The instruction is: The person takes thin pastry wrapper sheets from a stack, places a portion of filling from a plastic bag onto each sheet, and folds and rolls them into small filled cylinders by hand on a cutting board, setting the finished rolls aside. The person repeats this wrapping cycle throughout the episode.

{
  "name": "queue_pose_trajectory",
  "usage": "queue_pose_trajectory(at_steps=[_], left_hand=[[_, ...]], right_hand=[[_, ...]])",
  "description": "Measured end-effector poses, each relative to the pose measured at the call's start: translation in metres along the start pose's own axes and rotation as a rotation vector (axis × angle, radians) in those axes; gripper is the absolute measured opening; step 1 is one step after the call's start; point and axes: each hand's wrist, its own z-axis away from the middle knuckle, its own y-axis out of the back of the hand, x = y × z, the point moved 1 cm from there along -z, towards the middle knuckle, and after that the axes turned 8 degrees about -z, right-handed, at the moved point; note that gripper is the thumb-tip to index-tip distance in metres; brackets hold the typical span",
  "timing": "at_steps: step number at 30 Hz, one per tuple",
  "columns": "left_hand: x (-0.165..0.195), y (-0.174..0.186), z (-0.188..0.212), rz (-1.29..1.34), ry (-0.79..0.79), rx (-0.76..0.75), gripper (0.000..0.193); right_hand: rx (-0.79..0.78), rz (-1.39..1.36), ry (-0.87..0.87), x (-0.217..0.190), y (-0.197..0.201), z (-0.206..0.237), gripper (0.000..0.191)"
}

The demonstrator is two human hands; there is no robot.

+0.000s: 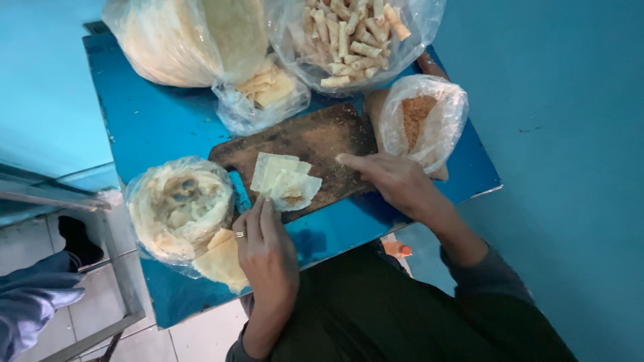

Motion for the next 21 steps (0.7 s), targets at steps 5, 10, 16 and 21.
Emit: queue_pose_trajectory(at_steps=[5,10,16,21], left_hand=[[-0.001,0.0,0.003,0.011,0.007,0.015,0.031],[0.002,-0.006,0.007,0.037,-0.011,0.032,0.027],[0.011,-0.006,0.005,0.091,-0.012,0.11,0.024],[0.023,-0.001,0.001,0.116,-0.027,0.064,0.028]], right_hand=[[0.148,0.093,-0.129,-0.01,-0.021,0.016,0.044],[0.283,-0.119,-0.255,-0.021,-0.034,0.008,0.042],[0.309,-0.229,0.049,-0.061,-0.057,-0.016,0.025],[0.239,-0.136,0.066,-0.066,-0.039,-0.013,0.039]])
